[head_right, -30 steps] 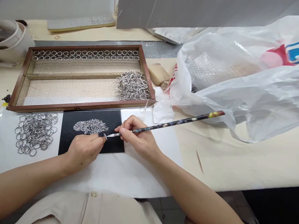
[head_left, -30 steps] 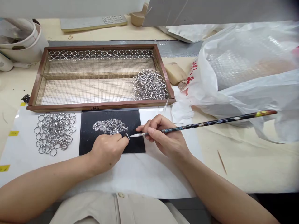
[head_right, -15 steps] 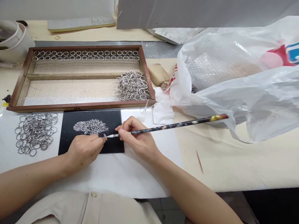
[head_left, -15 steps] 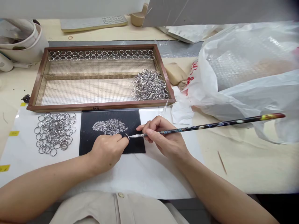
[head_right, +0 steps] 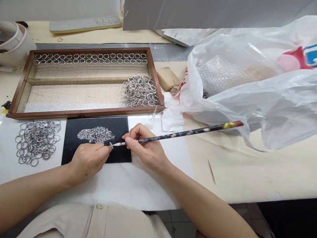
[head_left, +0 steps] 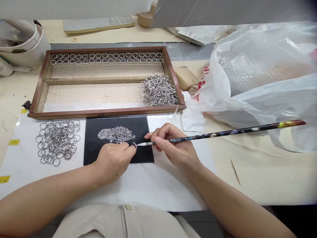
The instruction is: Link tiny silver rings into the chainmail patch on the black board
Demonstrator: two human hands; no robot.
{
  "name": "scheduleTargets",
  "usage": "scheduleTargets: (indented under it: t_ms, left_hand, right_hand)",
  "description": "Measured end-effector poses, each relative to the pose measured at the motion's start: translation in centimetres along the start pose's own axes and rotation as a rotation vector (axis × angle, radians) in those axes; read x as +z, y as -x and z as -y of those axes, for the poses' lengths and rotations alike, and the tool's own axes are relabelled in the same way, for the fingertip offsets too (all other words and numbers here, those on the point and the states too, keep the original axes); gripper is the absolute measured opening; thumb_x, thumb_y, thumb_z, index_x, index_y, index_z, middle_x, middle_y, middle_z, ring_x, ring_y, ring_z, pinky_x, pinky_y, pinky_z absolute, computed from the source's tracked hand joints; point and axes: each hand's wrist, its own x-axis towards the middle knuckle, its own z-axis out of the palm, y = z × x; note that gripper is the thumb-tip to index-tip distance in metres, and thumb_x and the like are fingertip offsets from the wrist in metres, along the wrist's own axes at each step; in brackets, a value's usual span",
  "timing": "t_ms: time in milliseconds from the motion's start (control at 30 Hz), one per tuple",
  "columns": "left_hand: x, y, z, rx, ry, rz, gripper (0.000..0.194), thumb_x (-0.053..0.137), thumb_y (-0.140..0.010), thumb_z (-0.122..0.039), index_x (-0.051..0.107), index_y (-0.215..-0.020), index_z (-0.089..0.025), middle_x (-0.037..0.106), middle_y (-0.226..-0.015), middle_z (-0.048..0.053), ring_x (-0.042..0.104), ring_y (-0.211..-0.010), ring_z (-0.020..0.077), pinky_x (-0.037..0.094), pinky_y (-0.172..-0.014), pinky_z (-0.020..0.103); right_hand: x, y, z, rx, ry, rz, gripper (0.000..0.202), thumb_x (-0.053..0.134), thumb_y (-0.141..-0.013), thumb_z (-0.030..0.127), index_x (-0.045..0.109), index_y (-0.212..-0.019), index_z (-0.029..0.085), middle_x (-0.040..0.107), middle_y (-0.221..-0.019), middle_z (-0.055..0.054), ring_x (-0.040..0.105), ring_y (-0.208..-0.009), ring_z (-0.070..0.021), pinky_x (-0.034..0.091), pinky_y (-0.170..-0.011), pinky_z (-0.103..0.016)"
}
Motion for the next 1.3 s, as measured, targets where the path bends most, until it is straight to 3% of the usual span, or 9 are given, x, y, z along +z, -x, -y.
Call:
scheduleTargets:
  t_ms: [100, 333, 700, 833, 1067, 1300]
  left_hand:
    - [0.0, 0.0, 0.0, -0.002, 0.002, -0.003, 0.029, 0.044, -0.086, -0.007, 0.048, -0.058, -0.017, 0.041, -0.05, -0.004, 0.03, -0.043, 0.0095, 0.022, -0.042, 0.027]
    - [0.0, 0.0, -0.1, -0.01, -0.005, -0.007, 0.03, 0.044, -0.085, -0.007, 0.047, -0.057, -0.017, 0.039, -0.049, -0.004, 0.03, -0.042, 0.0089, 0.023, -0.041, 0.026]
    - [-0.1, -0.1, -0.1, 0.0, -0.017, -0.013, 0.03, 0.045, -0.086, -0.007, 0.047, -0.057, -0.017, 0.039, -0.049, -0.004, 0.03, -0.043, 0.0091, 0.024, -0.042, 0.026]
    - [-0.1, -0.1, -0.1, 0.0, -0.018, -0.009, 0.029, 0.045, -0.086, -0.008, 0.047, -0.058, -0.017, 0.039, -0.049, -0.004, 0.03, -0.042, 0.0094, 0.024, -0.041, 0.026]
    - [-0.1, 0.1, -0.1, 0.024, -0.018, -0.001, 0.028, 0.045, -0.087, -0.008, 0.049, -0.06, -0.017, 0.042, -0.051, -0.003, 0.031, -0.043, 0.0099, 0.023, -0.042, 0.027]
    - [-0.1, 0.3, 0.0, 0.038, -0.031, 0.005, 0.023, 0.046, -0.088, -0.011, 0.055, -0.067, -0.016, 0.043, -0.053, -0.003, 0.031, -0.045, 0.0112, 0.022, -0.043, 0.027]
  right_hand:
    - [0.0, -0.1, 0.0, -0.003, 0.032, -0.027, 0.019, 0.056, -0.087, 0.027, 0.047, -0.071, 0.023, 0.049, -0.06, 0.004, 0.054, -0.066, -0.0146, 0.049, -0.084, -0.043]
    - [0.6, -0.4, 0.4, -0.004, 0.32, -0.121, 0.018, 0.055, -0.085, 0.023, 0.045, -0.069, 0.022, 0.052, -0.065, 0.001, 0.056, -0.067, -0.0166, 0.043, -0.061, -0.032]
    - [0.8, -0.4, 0.2, -0.044, 0.407, -0.102, 0.017, 0.055, -0.084, 0.021, 0.044, -0.07, 0.022, 0.051, -0.065, 0.002, 0.048, -0.058, -0.0126, 0.039, -0.054, -0.029]
    - [0.7, -0.4, 0.2, -0.031, 0.361, -0.109, 0.017, 0.055, -0.084, 0.022, 0.045, -0.07, 0.022, 0.051, -0.065, 0.001, 0.05, -0.061, -0.0138, 0.04, -0.056, -0.03]
    - [-0.2, -0.1, 0.1, 0.003, 0.06, -0.078, 0.019, 0.056, -0.087, 0.029, 0.047, -0.071, 0.023, 0.052, -0.061, 0.003, 0.056, -0.068, -0.0166, 0.047, -0.071, -0.037]
    - [0.1, 0.1, 0.5, -0.068, -0.021, -0.005, 0.017, 0.055, -0.088, 0.022, 0.048, -0.072, 0.023, 0.05, -0.059, 0.004, 0.051, -0.063, -0.0152, 0.046, -0.074, -0.039]
